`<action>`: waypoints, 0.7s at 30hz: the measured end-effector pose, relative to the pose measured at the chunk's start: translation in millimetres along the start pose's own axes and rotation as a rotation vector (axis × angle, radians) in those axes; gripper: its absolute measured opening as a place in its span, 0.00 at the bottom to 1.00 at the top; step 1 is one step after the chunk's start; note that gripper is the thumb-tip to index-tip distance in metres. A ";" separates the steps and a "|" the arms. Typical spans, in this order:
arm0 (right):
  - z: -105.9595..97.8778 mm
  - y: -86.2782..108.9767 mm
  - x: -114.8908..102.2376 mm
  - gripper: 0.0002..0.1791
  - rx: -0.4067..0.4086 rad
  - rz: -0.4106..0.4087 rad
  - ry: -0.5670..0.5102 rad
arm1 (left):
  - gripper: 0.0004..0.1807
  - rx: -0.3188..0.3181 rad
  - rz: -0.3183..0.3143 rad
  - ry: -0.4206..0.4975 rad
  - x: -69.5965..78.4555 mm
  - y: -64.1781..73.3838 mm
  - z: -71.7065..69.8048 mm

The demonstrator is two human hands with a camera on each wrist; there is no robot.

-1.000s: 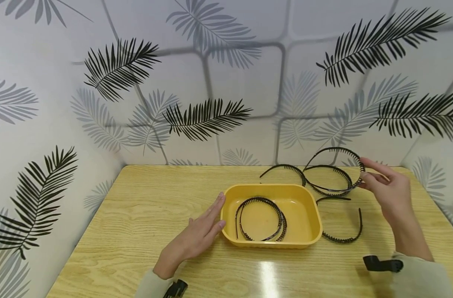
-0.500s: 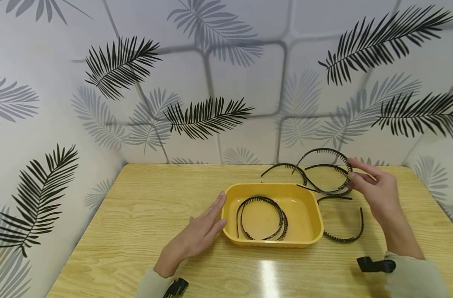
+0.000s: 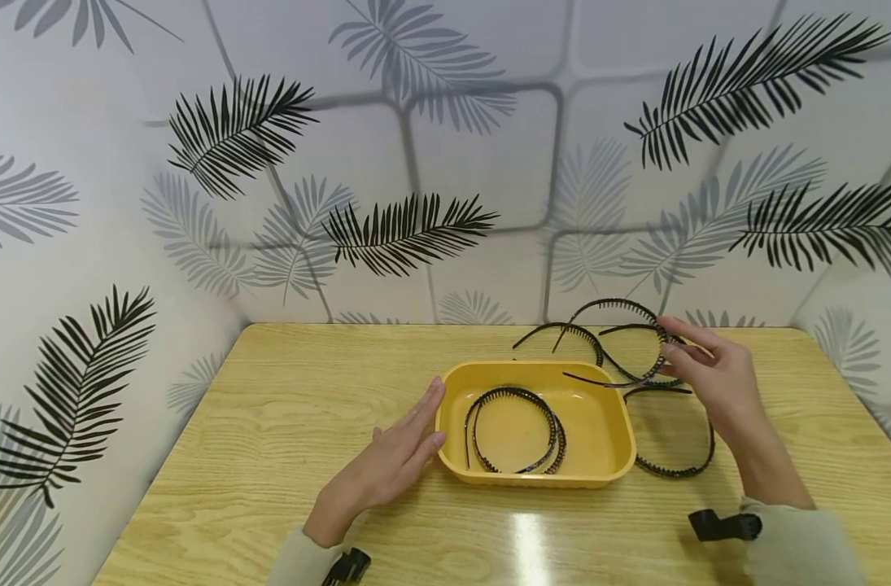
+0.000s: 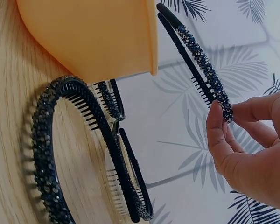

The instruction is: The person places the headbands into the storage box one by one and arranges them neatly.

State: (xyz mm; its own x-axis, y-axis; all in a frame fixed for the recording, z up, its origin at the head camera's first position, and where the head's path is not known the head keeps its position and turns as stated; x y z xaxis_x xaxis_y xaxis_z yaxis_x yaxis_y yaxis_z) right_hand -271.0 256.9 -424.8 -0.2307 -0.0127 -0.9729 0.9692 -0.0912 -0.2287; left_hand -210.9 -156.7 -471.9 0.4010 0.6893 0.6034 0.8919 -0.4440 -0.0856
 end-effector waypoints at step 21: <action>33.6 5.3 3.7 0.22 -0.099 -0.004 0.029 | 0.36 -0.007 -0.010 0.002 -0.3 -0.5 0.7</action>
State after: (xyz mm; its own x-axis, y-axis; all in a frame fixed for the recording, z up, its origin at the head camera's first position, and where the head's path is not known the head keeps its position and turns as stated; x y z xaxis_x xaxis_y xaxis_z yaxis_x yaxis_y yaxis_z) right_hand -269.7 222.9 -428.4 -0.2330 0.0160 -0.9723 0.9725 0.0074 -0.2329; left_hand -211.3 -156.3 -472.6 0.3919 0.6923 0.6058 0.8943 -0.4412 -0.0744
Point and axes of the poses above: each hand's wrist, its own y-axis away from the middle knuckle, its own z-axis out of the palm, x = y × z, the point moved 5 cm from there along -y, towards the middle knuckle, and after that the axes turned 5 degrees about x, right-handed, at the moved point
